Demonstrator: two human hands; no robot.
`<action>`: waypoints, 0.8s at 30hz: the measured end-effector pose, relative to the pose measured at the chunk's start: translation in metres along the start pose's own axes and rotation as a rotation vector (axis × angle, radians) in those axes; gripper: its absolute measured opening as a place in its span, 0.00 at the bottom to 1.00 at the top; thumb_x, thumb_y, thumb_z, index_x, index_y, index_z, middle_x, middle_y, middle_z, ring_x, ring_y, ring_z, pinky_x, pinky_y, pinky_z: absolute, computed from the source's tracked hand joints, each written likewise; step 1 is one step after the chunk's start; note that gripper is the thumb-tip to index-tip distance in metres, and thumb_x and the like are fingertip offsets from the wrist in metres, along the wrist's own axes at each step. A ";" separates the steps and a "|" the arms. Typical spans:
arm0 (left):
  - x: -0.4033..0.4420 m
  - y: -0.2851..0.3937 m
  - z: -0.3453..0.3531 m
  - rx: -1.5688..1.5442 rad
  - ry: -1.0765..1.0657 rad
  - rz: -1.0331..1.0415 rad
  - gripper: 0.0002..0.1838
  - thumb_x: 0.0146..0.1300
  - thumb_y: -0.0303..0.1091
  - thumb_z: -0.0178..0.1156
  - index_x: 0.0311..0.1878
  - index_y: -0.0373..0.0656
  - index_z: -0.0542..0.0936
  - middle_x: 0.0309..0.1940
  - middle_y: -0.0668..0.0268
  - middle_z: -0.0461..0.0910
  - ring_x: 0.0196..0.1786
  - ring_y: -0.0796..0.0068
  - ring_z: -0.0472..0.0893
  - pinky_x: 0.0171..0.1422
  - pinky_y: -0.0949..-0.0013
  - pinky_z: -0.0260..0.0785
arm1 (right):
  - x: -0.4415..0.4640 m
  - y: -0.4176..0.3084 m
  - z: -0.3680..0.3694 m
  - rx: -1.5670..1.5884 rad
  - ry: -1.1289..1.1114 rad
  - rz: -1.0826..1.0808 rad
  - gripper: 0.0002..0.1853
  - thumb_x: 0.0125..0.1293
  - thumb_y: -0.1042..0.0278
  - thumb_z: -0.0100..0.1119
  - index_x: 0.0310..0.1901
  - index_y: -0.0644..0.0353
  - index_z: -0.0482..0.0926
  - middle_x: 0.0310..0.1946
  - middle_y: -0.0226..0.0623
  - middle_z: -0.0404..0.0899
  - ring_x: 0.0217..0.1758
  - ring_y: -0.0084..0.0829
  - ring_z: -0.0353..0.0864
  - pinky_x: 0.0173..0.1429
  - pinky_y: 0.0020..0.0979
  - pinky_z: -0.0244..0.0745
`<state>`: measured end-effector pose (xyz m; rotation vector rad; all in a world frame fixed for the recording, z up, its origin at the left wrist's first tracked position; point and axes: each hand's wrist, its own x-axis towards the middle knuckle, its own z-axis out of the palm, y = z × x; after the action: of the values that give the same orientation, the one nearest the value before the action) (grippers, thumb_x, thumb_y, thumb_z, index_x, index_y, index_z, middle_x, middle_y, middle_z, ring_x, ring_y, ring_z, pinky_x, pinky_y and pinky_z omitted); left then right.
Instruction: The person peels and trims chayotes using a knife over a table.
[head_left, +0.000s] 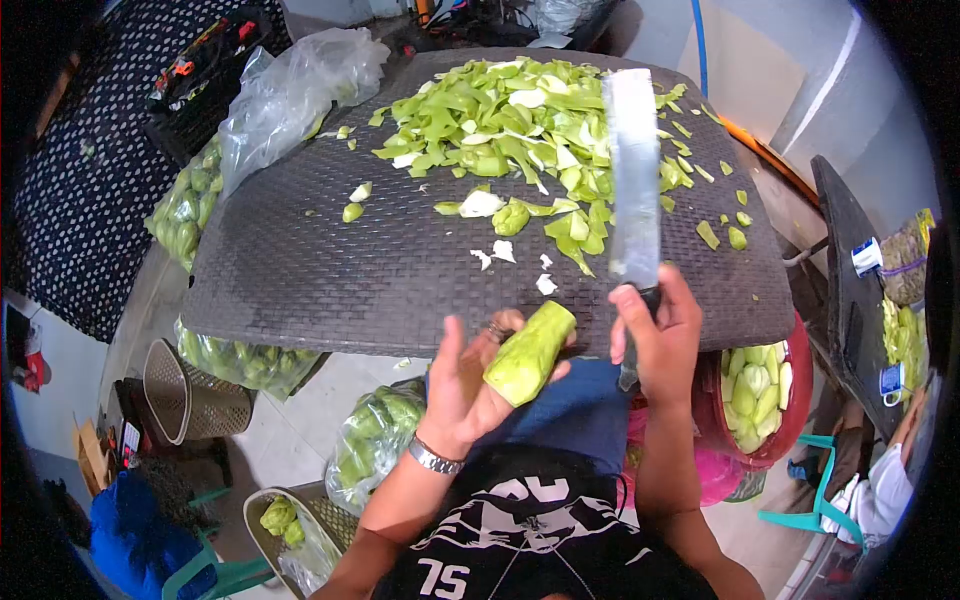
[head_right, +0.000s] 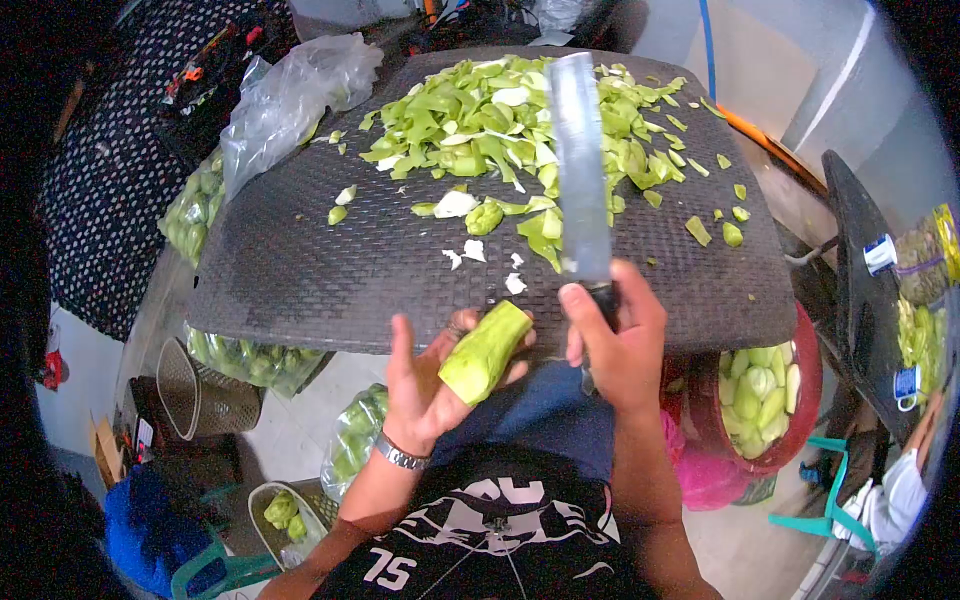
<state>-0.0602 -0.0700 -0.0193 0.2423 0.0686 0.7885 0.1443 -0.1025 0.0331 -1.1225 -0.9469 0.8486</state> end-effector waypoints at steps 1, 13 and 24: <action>0.002 -0.004 0.001 0.077 0.127 0.047 0.31 0.74 0.54 0.62 0.66 0.37 0.72 0.74 0.37 0.66 0.77 0.37 0.68 0.76 0.42 0.71 | 0.000 -0.001 -0.001 0.031 0.028 -0.014 0.09 0.73 0.76 0.65 0.50 0.65 0.77 0.29 0.29 0.77 0.18 0.17 0.72 0.22 0.24 0.68; 0.017 0.002 0.014 0.109 0.198 -0.094 0.29 0.82 0.53 0.45 0.71 0.38 0.72 0.55 0.49 0.82 0.43 0.61 0.85 0.40 0.65 0.80 | -0.005 -0.005 -0.018 -0.092 -0.156 0.182 0.18 0.76 0.58 0.63 0.60 0.57 0.73 0.28 0.32 0.78 0.24 0.24 0.79 0.31 0.26 0.76; 0.029 -0.016 0.021 0.448 0.368 0.217 0.22 0.81 0.55 0.51 0.64 0.49 0.76 0.46 0.67 0.84 0.41 0.76 0.85 0.45 0.69 0.81 | -0.031 -0.003 -0.003 -1.015 -0.507 -0.471 0.62 0.57 0.25 0.68 0.79 0.69 0.57 0.47 0.55 0.88 0.37 0.53 0.91 0.38 0.46 0.87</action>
<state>-0.0255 -0.0646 -0.0022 0.5329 0.5778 1.0226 0.1364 -0.1324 0.0301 -1.4393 -2.1043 0.2118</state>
